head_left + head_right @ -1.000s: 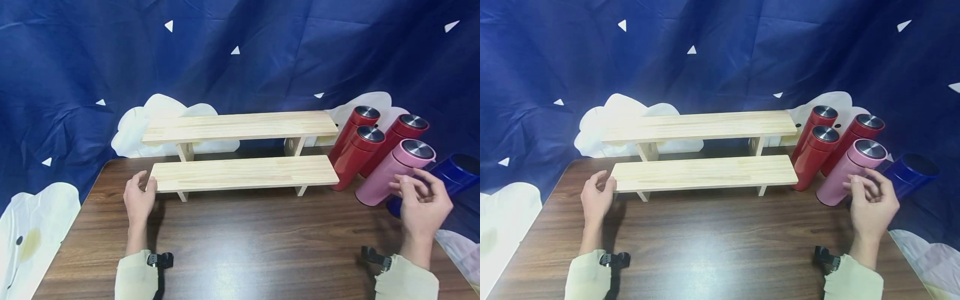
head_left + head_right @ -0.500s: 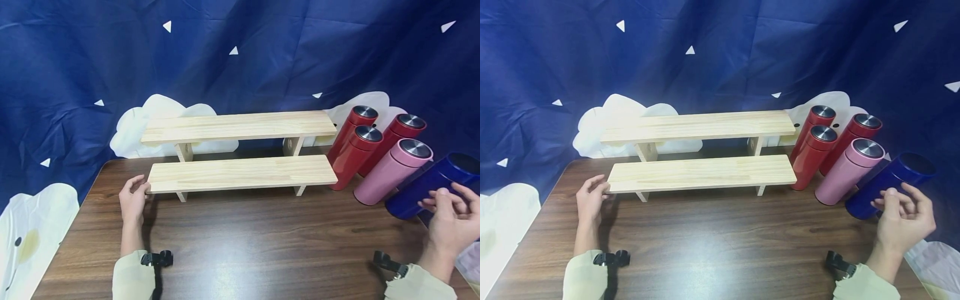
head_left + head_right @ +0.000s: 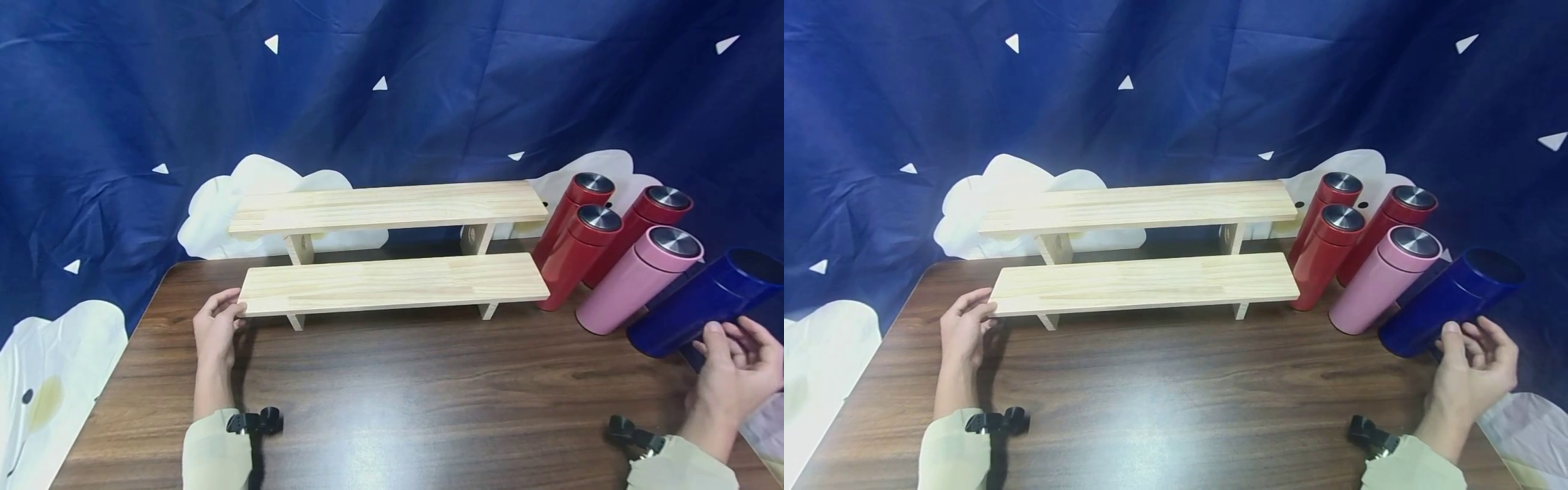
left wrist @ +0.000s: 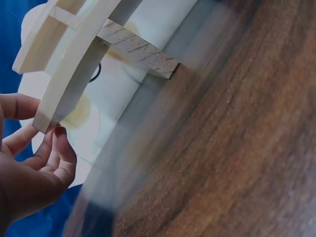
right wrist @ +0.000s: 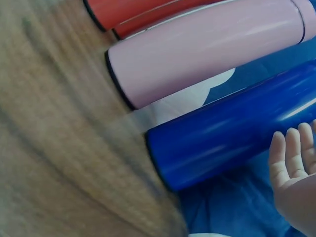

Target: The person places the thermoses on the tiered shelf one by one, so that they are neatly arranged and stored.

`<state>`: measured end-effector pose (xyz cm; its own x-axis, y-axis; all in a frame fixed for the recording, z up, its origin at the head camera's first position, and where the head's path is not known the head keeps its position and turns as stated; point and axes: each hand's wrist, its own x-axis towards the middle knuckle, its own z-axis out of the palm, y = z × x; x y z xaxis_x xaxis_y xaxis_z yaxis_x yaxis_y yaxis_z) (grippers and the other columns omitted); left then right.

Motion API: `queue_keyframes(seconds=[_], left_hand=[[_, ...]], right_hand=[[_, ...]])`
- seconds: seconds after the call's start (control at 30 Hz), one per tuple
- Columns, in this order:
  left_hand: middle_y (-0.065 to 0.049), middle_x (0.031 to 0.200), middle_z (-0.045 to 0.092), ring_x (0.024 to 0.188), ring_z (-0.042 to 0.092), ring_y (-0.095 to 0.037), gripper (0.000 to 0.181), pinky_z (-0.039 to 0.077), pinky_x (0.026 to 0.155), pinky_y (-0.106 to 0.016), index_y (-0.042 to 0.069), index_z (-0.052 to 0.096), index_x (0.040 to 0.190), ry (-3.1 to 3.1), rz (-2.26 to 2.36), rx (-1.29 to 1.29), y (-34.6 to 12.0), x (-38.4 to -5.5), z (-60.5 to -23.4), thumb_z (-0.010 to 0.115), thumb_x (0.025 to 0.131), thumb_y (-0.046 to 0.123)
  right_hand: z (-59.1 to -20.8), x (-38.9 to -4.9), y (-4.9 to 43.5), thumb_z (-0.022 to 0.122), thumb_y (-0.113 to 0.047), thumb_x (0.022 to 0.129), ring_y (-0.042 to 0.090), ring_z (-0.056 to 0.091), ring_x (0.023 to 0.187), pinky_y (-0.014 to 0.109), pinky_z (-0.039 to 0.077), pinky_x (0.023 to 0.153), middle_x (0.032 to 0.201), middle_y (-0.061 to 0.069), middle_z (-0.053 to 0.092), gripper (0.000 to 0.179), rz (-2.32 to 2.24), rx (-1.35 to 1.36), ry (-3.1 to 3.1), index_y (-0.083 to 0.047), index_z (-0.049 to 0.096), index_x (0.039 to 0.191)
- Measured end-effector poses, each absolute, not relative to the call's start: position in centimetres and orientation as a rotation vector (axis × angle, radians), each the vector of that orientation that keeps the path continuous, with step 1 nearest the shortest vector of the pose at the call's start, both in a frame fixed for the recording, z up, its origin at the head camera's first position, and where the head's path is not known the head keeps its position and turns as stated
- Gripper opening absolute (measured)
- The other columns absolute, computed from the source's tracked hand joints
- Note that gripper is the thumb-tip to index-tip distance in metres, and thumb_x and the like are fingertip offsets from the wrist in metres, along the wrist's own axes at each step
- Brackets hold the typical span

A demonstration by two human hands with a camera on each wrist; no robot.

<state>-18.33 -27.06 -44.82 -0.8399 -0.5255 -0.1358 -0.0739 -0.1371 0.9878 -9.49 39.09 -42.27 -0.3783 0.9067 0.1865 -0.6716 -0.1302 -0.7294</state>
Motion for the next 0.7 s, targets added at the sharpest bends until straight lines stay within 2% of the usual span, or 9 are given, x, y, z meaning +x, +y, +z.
queue_keyframes(seconds=[0.27, 0.47, 0.7], left_hand=[[-0.003, 0.096, 0.064, 0.076, 0.059, -0.012, 0.031, 0.049, 0.061, -0.021, -0.002, 0.070, 0.118, -1.728, -2.154, 0.660, -27.5, -18.4, -45.1, 0.062, 0.089, -0.011], [-0.004, 0.096, 0.064, 0.078, 0.059, -0.013, 0.031, 0.048, 0.062, -0.021, -0.003, 0.072, 0.115, -1.648, -2.216, 0.634, -27.6, -18.5, -45.2, 0.059, 0.088, -0.014], [-0.005, 0.096, 0.065, 0.080, 0.060, -0.013, 0.030, 0.048, 0.064, -0.022, -0.003, 0.074, 0.112, -1.600, -2.253, 0.604, -27.7, -18.6, -45.3, 0.059, 0.088, -0.016]], right_hand=[[-43.7, -9.4, 40.1, 0.077, 0.021, 0.074, 0.014, 0.061, 0.076, 0.014, 0.052, 0.057, 0.100, 0.011, 0.064, 0.038, 1.807, -0.556, -0.969, -0.001, 0.070, 0.104], [-44.6, -9.4, 40.5, 0.076, 0.022, 0.074, 0.014, 0.062, 0.090, 0.015, 0.053, 0.056, 0.111, 0.008, 0.063, 0.045, 1.942, -0.629, -0.966, -0.004, 0.067, 0.109], [-45.0, -9.8, 41.4, 0.077, 0.023, 0.072, 0.012, 0.053, 0.117, 0.012, 0.052, 0.063, 0.129, 0.001, 0.053, 0.072, 2.012, -0.795, -1.100, -0.015, 0.056, 0.130]])
